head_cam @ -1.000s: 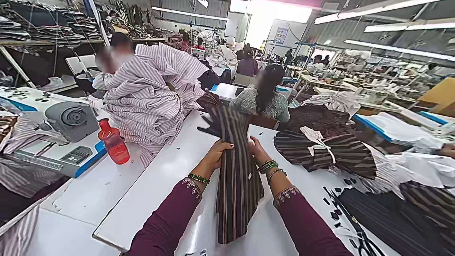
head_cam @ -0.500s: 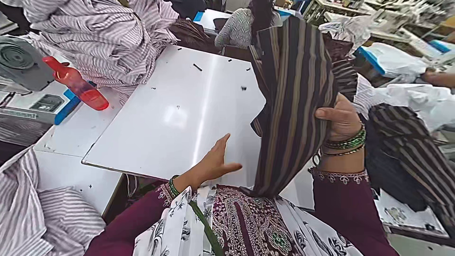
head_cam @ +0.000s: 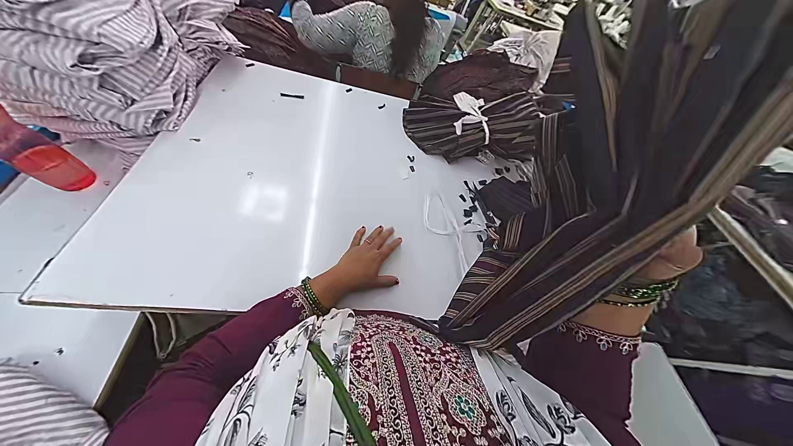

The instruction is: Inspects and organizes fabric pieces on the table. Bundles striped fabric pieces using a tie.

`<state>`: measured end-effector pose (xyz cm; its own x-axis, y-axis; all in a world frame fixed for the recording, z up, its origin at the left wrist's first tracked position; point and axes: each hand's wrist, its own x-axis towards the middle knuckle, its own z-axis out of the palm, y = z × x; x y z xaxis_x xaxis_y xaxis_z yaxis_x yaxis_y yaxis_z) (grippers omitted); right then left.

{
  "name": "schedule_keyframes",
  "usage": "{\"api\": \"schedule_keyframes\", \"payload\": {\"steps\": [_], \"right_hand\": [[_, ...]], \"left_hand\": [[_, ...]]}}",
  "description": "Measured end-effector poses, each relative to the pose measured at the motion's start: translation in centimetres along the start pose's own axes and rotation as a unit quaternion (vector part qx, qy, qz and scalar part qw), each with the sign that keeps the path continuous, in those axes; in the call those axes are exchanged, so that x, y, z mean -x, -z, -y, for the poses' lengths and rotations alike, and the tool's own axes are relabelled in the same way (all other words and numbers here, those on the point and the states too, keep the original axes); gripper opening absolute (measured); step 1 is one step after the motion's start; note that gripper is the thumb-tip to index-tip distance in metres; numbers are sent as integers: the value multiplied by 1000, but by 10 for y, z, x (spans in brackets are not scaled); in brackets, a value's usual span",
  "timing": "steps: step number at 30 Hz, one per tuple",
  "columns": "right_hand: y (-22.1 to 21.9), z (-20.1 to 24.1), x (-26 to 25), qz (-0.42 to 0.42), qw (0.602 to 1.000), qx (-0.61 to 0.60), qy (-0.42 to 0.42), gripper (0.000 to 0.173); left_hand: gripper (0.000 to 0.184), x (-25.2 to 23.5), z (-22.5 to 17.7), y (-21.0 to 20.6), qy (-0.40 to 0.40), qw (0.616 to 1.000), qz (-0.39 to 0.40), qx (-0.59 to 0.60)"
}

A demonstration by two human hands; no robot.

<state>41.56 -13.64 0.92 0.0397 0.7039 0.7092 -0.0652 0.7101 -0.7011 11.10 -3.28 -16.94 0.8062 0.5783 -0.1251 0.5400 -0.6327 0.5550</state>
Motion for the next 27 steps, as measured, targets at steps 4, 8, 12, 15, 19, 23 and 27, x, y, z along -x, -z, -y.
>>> {"api": "schedule_keyframes", "payload": {"steps": [4,8,12,15,19,23,27], "right_hand": [[37,1,27,19,1000,7,9,25],[17,11,34,-23,996,72,-41,29],[8,9,48,-46,997,52,-22,39],[11,4,57,-56,997,-45,-25,38],[16,-13,54,-48,997,-40,-33,34],[-9,-56,16,-9,994,-109,-28,29],[-58,-123,-32,100,966,-214,-106,32]], "left_hand": [[83,-40,-11,-1,-68,997,-34,26],[82,-105,-43,10,-160,985,23,-58],[37,-144,-32,19,-118,990,25,-73],[31,-131,6,17,-140,989,-53,4],[33,-77,39,21,-82,966,-156,192],[33,-36,59,23,-5,928,-221,299],[35,-6,65,27,5,932,-225,283]]}}
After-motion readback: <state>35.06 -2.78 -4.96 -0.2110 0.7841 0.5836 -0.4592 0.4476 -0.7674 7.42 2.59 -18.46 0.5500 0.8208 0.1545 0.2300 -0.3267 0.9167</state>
